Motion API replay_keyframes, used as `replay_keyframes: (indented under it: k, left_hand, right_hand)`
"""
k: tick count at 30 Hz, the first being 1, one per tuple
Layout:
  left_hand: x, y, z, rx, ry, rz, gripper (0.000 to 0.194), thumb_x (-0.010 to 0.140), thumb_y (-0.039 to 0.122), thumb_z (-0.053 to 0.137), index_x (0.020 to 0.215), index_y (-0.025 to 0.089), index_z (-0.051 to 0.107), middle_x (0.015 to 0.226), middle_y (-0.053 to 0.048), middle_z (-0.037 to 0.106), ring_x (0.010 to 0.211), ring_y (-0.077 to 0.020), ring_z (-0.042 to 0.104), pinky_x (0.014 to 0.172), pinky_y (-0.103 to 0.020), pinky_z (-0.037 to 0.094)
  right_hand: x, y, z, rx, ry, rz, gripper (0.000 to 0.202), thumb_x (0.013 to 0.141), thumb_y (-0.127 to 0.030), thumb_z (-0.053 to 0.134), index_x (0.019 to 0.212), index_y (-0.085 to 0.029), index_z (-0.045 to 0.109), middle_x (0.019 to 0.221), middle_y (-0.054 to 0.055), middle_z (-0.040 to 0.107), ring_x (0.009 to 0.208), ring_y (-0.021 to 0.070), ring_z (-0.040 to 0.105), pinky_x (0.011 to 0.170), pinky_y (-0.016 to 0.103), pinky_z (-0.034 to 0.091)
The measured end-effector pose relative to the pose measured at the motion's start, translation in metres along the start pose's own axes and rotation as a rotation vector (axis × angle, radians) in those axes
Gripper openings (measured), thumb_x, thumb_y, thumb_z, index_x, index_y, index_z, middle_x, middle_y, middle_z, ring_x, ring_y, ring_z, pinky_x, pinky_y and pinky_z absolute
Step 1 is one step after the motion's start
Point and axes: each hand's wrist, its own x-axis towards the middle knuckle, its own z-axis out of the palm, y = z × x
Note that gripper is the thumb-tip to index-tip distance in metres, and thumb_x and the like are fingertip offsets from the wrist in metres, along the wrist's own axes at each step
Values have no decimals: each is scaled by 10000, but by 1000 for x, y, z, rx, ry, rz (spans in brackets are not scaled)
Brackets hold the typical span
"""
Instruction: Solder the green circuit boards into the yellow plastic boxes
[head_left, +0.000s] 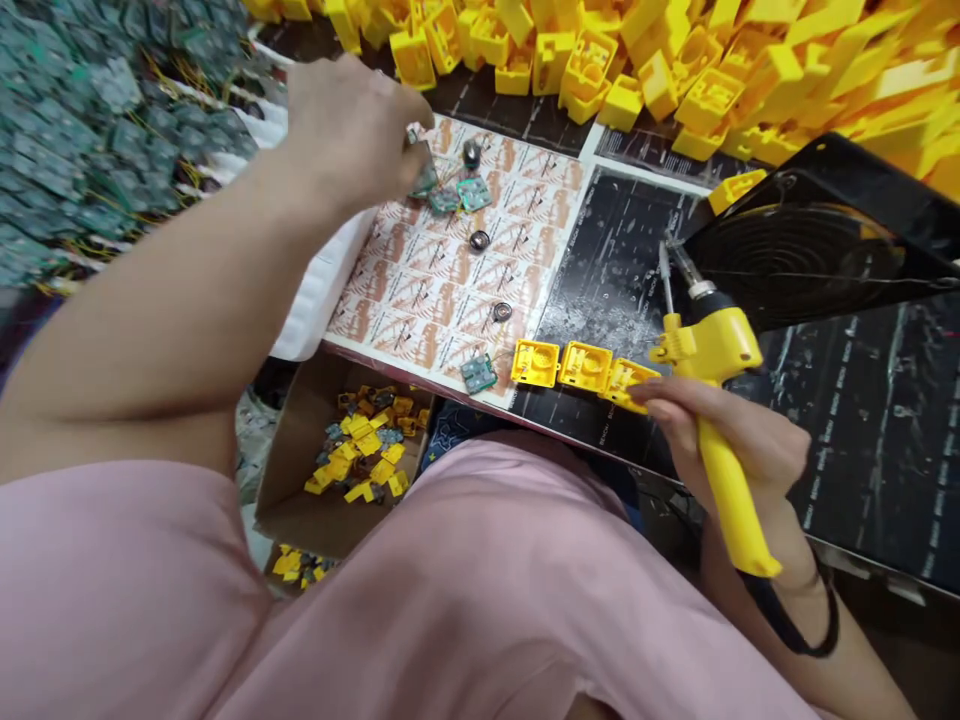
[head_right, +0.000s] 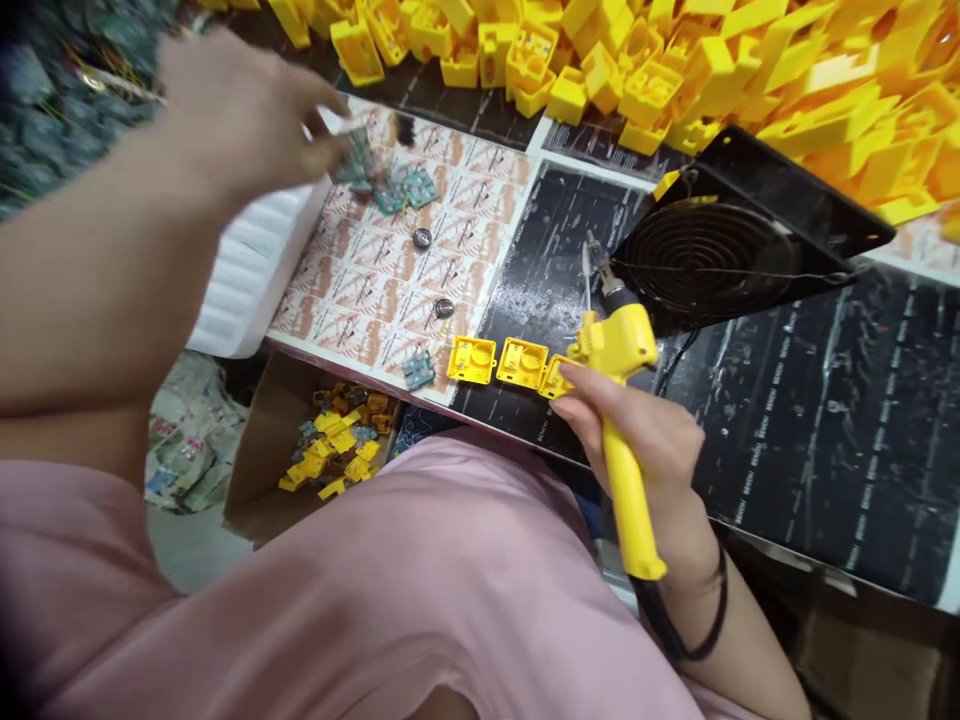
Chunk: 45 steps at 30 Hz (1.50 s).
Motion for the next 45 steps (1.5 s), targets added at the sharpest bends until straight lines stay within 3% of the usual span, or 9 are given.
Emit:
replay_keyframes:
  k: [4,7,16,20,23,26,33,41,45]
  left_hand:
    - [-5,18,-5,-273,124,-27,448,939,314,480,1321,202,684,1019,3,715,989,-156,625,1070,-449,524]
    - [-4,29,-17,-630,168,-109,405,876,169,539,1228,104,729,913,-20,682,682,-70,485,822,-327,566]
    - [-16,53,7,-1385,-135,31,382,960,129,601,1334,71,555,831,18,650,576,-32,556,488,-188,430]
    - [-46,55,42,-1007,-359,96,280,893,164,637,1171,130,647,702,10,661,620,-117,614,581,-269,496]
    - [-65,52,61,-509,-264,193,217,854,270,641,1045,199,714,795,-17,693,819,-215,686,767,-358,526]
    - [-72,50,67,-349,-74,304,290,873,385,589,1086,243,724,1056,-43,709,1043,-286,673,925,-425,503]
    - [-69,60,67,-450,-8,335,361,829,411,662,1120,207,724,1031,-72,714,1025,-288,660,972,-454,491]
    - [-76,65,97,-895,226,295,212,931,356,603,919,217,762,983,-19,777,991,-190,706,1001,-408,531]
    - [-67,61,82,-1098,282,255,244,959,448,600,941,275,771,957,3,777,982,-179,711,973,-394,560]
  right_hand:
    - [8,12,11,58,-144,-88,359,844,-262,787,1167,-278,630,1103,30,758,949,224,747,814,327,600]
    - [10,19,24,56,-220,-148,511,814,-344,819,1241,-249,552,1148,87,726,1045,282,718,896,430,594]
    - [8,12,39,-5,-146,-145,554,851,-242,773,1318,-260,476,1240,108,684,1055,267,709,870,405,597]
    - [4,14,39,-5,-183,-193,544,858,-278,771,1317,-242,481,987,49,700,1003,263,708,870,400,586]
    - [2,17,39,12,-170,-202,611,837,-322,794,1346,-239,468,993,53,697,1012,268,701,922,427,570]
    - [1,19,39,25,-171,-207,647,833,-328,798,1373,-241,453,1023,63,700,1000,268,699,953,450,557]
    - [0,20,35,0,-159,-193,604,842,-347,788,1344,-234,471,981,60,691,1003,278,695,926,458,570]
    - [-1,21,35,3,-180,-212,568,874,-296,749,1362,-240,463,1029,55,684,1000,251,672,974,440,536]
    - [2,16,40,-15,-168,-182,530,877,-233,735,1344,-232,484,954,35,674,970,235,676,951,402,542]
